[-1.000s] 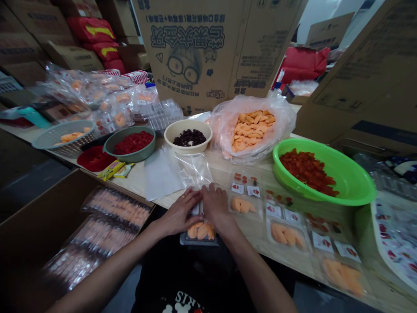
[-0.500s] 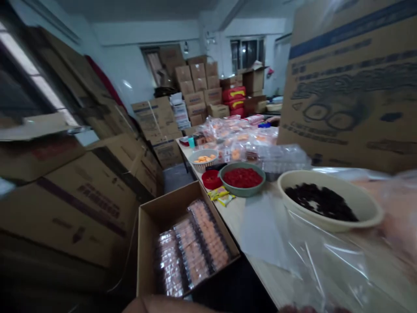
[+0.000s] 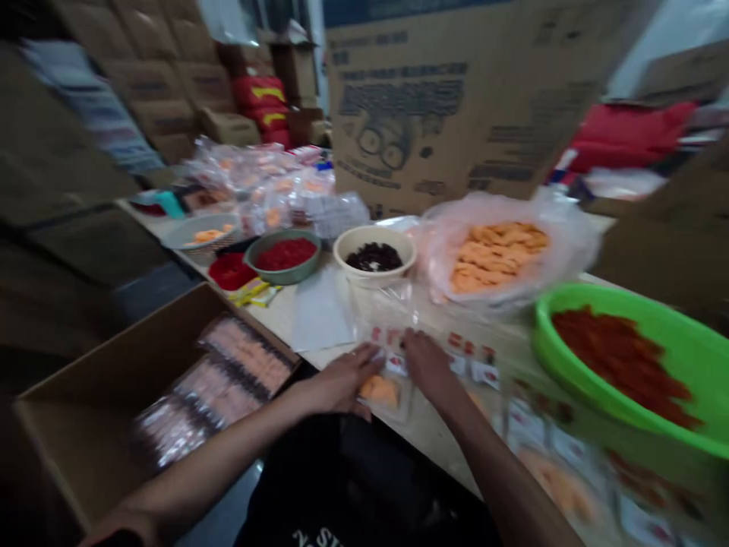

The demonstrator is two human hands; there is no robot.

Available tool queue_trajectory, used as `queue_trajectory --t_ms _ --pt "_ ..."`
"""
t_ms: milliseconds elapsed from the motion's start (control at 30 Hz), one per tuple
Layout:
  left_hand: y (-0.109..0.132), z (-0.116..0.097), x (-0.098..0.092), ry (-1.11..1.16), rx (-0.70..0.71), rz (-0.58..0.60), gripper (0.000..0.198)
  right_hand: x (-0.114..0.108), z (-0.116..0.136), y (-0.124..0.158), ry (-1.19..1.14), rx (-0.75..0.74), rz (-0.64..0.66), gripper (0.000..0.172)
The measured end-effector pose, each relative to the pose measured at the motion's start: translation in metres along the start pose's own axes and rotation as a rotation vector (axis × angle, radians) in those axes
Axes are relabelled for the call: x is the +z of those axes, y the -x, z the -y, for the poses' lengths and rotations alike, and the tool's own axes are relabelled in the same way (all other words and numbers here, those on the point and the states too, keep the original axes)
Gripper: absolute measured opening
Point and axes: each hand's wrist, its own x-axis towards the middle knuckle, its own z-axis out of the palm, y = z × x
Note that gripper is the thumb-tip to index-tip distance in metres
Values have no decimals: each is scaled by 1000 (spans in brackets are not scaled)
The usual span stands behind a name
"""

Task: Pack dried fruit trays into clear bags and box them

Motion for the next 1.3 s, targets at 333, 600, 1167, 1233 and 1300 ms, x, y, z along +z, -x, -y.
queue_trajectory --t_ms 333,600,1167,1233,1300 --pt "3 -13 -17 77 72 -63 101 -28 47 -28 130 47 90 29" --pt "0 -13 -18 37 23 -88 76 -20 16 -52 124 286 9 32" --pt "-27 1 0 270 -25 -412 93 -9 55 -17 62 -45 -34 33" --pt "-28 6 6 224 -2 -477 89 -6 62 -9 46 -111 -44 35" --pt "-24 10 11 145 23 -494 79 -3 68 10 22 -183 -76 37"
